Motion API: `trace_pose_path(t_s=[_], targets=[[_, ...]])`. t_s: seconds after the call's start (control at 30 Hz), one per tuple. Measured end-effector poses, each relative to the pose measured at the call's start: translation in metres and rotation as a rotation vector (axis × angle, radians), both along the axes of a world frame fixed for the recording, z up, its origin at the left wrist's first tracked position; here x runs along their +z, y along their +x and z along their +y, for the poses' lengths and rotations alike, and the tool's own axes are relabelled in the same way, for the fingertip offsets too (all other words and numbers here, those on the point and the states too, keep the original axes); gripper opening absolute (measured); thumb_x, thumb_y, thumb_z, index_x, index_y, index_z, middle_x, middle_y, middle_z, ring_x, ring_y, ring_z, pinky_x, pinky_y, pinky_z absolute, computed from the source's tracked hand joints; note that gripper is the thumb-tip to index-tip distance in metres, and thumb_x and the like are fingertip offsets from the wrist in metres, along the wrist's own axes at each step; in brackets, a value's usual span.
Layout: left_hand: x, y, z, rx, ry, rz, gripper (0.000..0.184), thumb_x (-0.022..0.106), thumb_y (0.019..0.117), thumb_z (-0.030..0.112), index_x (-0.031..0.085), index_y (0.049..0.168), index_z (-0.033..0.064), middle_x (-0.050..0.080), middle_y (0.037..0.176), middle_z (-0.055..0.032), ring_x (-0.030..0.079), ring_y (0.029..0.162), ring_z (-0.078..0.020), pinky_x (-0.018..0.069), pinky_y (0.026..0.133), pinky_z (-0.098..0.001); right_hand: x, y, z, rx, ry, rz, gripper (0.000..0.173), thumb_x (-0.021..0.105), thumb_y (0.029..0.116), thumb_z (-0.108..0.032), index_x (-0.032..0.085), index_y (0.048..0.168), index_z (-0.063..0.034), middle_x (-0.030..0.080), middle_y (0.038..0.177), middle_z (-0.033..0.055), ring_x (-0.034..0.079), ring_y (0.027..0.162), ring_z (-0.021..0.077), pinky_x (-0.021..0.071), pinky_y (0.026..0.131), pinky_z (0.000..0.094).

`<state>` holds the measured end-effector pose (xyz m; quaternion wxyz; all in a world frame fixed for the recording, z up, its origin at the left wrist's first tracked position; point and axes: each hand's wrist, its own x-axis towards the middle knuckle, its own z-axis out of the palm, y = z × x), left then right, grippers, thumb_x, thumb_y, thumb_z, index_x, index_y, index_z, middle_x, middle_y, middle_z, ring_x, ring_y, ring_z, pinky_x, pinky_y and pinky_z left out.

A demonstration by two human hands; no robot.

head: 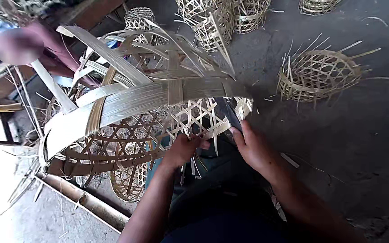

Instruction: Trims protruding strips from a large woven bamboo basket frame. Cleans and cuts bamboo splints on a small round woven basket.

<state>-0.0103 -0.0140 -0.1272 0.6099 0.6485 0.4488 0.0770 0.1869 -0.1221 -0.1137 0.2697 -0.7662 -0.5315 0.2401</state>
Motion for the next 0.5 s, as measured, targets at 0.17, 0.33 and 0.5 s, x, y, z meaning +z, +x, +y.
trace_pose_path(t_s=[0.17,0.33,0.5], targets=[[-0.02,0.009,-0.012,-0.063,-0.167,-0.209,0.035,0.041,0.1099,0.02,0.067,0.124,0.0022,0.076,0.111,-0.0049,0.07,0.101,-0.0088,0.0551,0.086,-0.0281,-0.001,-0.003,-0.002,0.004,0.002,0.033,0.034,0.047,0.11,-0.029,0.052,0.132,-0.0042,0.063,0.078,0.0153,0.066,0.073,0.0328,0.0547,0.068,0.0531],[-0.053,0.014,-0.013,0.168,-0.463,-0.551,0.028,0.039,0.1101,0.017,0.062,0.097,0.0069,0.06,0.077,-0.0005,0.055,0.063,-0.007,0.0482,0.057,-0.0209,-0.018,0.002,-0.014,0.116,-0.055,0.163,0.041,0.045,0.1099,-0.033,0.051,0.141,-0.0077,0.064,0.083,0.0125,0.064,0.072,0.0251,0.055,0.07,0.0475],[-0.052,0.015,-0.012,0.205,-0.489,-0.496,0.028,0.041,0.1094,0.014,0.059,0.088,0.0099,0.054,0.07,0.0022,0.052,0.057,-0.005,0.0472,0.052,-0.0173,-0.045,-0.012,-0.015,0.188,-0.136,0.086,0.045,0.039,0.1109,-0.029,0.046,0.148,-0.0051,0.069,0.098,0.0229,0.07,0.093,0.0399,0.054,0.085,0.0563]])
